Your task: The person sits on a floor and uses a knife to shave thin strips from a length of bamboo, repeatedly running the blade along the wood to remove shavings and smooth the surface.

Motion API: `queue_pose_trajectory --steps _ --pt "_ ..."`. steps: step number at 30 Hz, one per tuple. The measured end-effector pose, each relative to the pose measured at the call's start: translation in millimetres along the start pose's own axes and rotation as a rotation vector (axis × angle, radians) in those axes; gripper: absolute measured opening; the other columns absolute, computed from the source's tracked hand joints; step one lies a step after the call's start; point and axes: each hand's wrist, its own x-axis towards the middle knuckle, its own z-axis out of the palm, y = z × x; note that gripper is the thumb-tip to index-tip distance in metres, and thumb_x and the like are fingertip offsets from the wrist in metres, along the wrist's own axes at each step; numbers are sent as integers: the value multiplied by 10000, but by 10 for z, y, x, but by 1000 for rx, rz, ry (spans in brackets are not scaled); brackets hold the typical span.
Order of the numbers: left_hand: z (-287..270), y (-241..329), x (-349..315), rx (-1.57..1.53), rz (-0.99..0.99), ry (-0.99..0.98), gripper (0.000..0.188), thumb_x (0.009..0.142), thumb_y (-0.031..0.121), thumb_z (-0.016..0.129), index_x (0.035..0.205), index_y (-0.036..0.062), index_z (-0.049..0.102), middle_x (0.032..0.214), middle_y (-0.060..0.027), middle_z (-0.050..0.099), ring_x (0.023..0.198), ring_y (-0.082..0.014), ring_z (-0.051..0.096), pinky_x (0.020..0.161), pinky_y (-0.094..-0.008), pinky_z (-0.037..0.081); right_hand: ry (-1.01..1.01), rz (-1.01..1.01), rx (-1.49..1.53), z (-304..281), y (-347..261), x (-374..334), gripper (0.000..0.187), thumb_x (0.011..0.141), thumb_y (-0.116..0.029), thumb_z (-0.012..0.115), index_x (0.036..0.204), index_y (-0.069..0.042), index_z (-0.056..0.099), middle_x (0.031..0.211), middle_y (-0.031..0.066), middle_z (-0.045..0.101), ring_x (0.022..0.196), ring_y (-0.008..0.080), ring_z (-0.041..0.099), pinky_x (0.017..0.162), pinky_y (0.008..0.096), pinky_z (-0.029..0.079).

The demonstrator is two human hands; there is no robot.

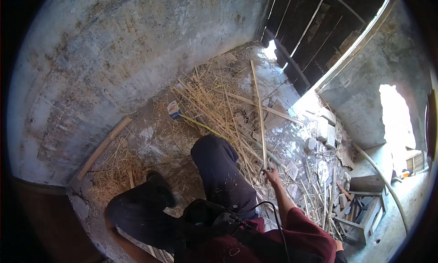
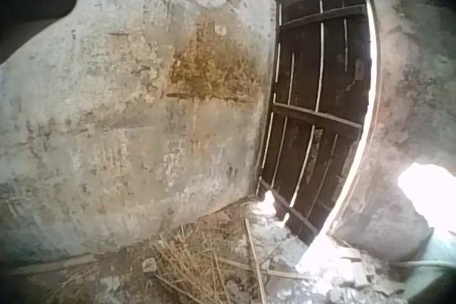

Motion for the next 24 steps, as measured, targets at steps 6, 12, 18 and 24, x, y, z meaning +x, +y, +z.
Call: queue_pose_trajectory --steps 6,12,18,24 --pt "-185 2009 -590 -310 452 54 503 1140 415 572 1456 24 592 1259 -136 705 1198 -241 683 1062 -389 518 7 -173 528 -942 -1287 -265 257 1039 -242 667 1105 -4 740 768 36 676 563 95 558 495 254 409" --pt "716 3532 -1431 -83 887 -94 390 1065 188 702 1401 18 601 1291 -110 695 1172 -228 694 1061 -376 529 -349 -266 870 -1273 -3217 -758 433 1105 -466 556 1062 -46 651 660 -3 559 479 83 433 440 270 303" --pt "1536 4190 -2100 34 1270 -343 737 910 337 892 1519 95 554 1519 -168 567 1373 -336 594 1096 -478 522 -585 -380 881 -558 -4758 -1646 391 1128 -443 557 998 -77 606 687 -11 525 488 73 397 455 256 290" --pt "1742 4559 -2191 -245 1310 -337 856 893 363 891 1599 125 472 1604 -166 480 1434 -383 544 1138 -526 507 -990 -401 816 113 -5342 -2308 267 1120 -373 588 1058 -114 587 747 -41 497 517 55 397 477 236 288"
